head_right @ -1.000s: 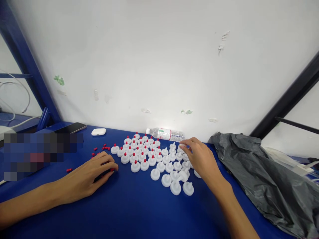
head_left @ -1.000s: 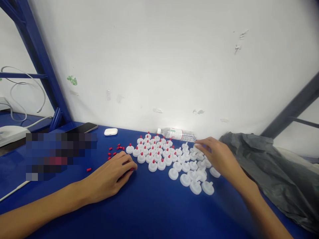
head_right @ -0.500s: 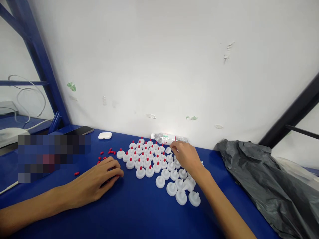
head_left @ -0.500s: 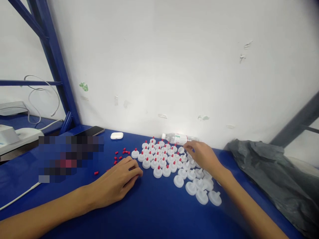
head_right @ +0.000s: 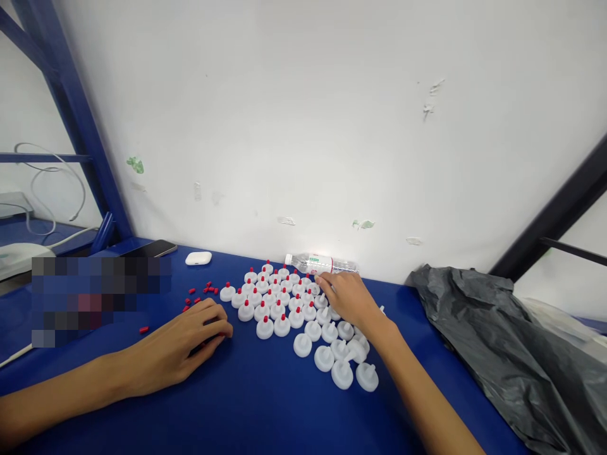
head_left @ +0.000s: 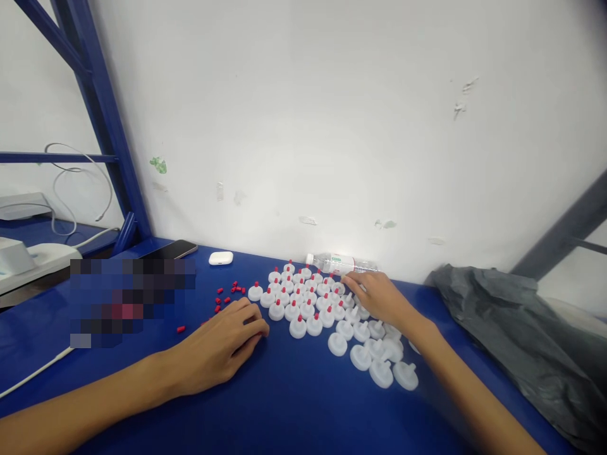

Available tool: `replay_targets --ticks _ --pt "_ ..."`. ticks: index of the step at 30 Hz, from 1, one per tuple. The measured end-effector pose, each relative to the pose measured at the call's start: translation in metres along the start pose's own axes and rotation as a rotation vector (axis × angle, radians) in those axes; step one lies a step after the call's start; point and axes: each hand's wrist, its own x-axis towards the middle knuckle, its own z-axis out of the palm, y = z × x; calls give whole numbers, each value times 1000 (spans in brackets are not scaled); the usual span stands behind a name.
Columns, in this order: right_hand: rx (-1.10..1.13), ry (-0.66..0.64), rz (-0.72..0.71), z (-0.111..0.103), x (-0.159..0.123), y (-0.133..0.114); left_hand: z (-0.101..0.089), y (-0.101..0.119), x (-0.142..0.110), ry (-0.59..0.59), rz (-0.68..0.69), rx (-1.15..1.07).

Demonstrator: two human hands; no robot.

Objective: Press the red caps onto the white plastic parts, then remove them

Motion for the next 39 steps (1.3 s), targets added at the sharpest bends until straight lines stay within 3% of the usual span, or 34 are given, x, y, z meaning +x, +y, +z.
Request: replay_targets --ticks 14,19,25,39 --pt "-33 -47 147 -3 13 -10 -2 0 0 -3 -15 4" --pt "-8 -102 125 -2 9 -10 -1 0 0 2 -33 -4" --pt "-33 -24 185 -5 4 -3 -1 0 -1 -4 -19 7" --pt "26 -8 226 0 3 -5 -2 1 1 13 -2 14"
